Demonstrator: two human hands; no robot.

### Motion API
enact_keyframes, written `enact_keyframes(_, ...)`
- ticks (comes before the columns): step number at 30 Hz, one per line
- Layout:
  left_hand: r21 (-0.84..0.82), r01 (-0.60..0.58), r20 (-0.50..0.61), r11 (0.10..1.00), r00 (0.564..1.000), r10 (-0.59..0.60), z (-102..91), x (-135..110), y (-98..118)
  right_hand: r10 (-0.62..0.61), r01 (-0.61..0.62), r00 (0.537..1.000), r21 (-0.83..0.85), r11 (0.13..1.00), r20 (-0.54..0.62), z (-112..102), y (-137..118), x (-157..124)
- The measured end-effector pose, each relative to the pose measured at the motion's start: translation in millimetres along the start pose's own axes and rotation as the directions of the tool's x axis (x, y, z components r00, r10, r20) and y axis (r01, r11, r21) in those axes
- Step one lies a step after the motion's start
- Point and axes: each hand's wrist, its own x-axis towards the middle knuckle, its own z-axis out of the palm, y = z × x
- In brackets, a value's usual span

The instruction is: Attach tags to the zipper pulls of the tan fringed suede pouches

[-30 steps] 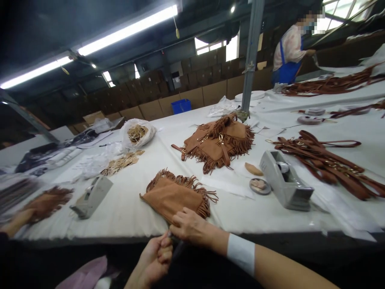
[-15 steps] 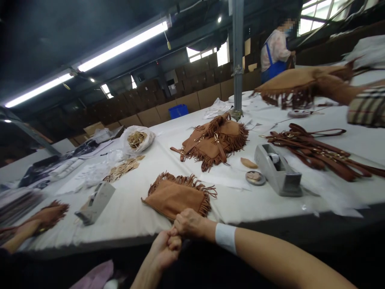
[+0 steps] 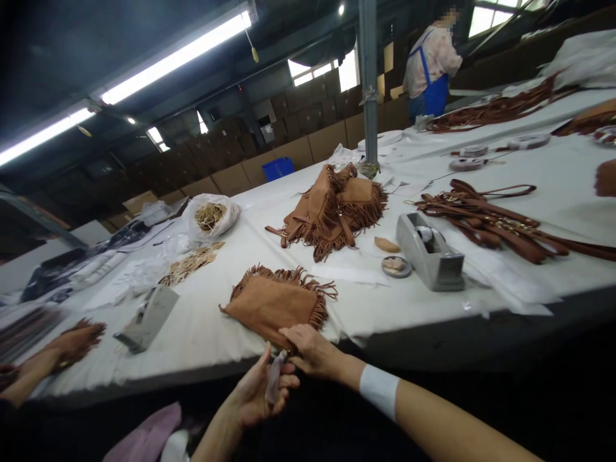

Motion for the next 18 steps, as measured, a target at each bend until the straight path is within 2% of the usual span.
enact_keyframes(7,0.128,-0.148,-0.048,0.981,0.987,0.155,-15.8,18,-5,-0.097,0.097,0.994,0.004,0.995,-0.051,3,6,-8)
enact_keyframes(12,0.124,-0.100,-0.034,0.987,0.994,0.105,-18.4,15,-6,-0.113,0.113,0.993,-0.007,0.994,-0.038,6,11,-7)
enact_keyframes(18,0.158,-0.088,-0.100,0.984,0.989,0.105,-3.8,-6,-14,-0.113,0.111,0.993,-0.037,0.993,-0.028,6,12,-4)
